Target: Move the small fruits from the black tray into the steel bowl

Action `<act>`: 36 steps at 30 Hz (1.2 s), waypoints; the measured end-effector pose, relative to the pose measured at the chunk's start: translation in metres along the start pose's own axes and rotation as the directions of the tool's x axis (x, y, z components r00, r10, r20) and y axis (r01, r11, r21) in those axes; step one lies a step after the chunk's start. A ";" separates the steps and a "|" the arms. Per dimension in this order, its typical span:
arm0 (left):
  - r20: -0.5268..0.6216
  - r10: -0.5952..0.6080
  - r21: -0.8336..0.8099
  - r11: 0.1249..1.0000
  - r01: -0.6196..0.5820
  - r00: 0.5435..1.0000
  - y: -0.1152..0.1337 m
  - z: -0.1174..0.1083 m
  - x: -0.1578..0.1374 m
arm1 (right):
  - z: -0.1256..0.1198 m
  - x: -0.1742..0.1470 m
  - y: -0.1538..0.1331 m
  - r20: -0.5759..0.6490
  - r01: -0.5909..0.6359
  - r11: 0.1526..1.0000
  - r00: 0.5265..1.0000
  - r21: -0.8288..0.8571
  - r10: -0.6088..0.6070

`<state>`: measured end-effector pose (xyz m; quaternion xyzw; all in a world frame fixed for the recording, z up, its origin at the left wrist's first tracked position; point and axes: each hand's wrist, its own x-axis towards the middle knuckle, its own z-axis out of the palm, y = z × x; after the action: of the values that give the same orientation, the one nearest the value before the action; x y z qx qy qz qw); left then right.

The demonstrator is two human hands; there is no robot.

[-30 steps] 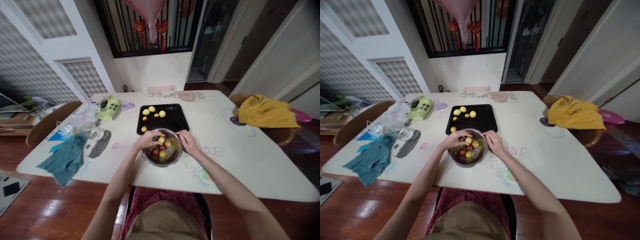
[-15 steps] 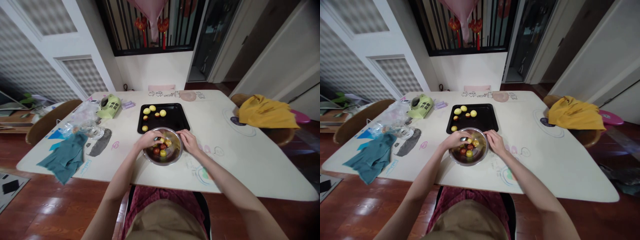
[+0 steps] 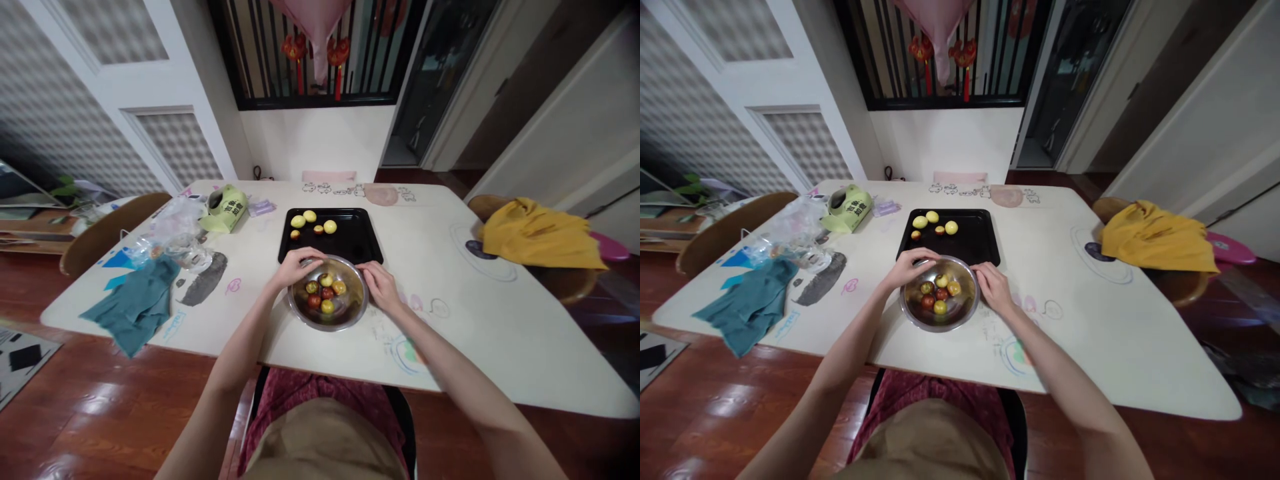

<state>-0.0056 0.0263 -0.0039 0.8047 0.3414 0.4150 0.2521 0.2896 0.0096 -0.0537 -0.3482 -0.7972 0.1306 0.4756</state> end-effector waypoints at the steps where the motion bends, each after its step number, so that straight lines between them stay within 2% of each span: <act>1: -0.083 -0.019 0.020 1.000 0.021 0.996 -0.006 -0.001 -0.001 | 0.000 0.000 0.000 0.001 0.000 1.000 1.000 0.000 0.000; 4: -0.301 -0.054 0.155 0.982 0.105 0.952 -0.028 -0.005 -0.005 | 0.000 0.000 -0.002 0.012 0.005 1.000 1.000 0.003 -0.005; 8: -0.379 -0.079 0.331 0.919 0.215 0.922 -0.055 -0.010 -0.008 | 0.002 0.000 -0.002 0.014 0.024 1.000 1.000 0.011 -0.024; 11: -0.370 -0.116 0.396 0.878 0.270 0.922 -0.064 -0.012 -0.001 | 0.003 0.000 -0.001 0.003 0.038 0.999 0.999 0.001 -0.038; 16: -0.285 -0.258 0.514 0.771 0.375 0.923 -0.068 -0.015 0.022 | 0.002 0.002 -0.004 -0.002 0.052 0.999 0.999 -0.007 -0.052; 24: -0.216 -0.370 0.549 0.719 0.426 0.904 -0.077 -0.028 0.048 | 0.003 0.001 -0.003 0.005 0.048 0.999 0.999 -0.010 -0.048; 30: -0.185 -0.392 0.531 0.732 0.427 0.901 -0.083 -0.024 0.054 | 0.003 0.000 -0.003 0.006 0.029 1.000 1.000 0.004 -0.029; 36: -0.201 -0.328 0.465 0.797 0.385 0.923 -0.080 -0.026 0.056 | 0.001 0.000 -0.006 0.019 0.027 1.000 0.999 0.005 -0.028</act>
<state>-0.0307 0.1227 -0.0177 0.7391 0.5951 0.3022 0.0912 0.2866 0.0059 -0.0507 -0.3348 -0.8061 0.1295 0.4704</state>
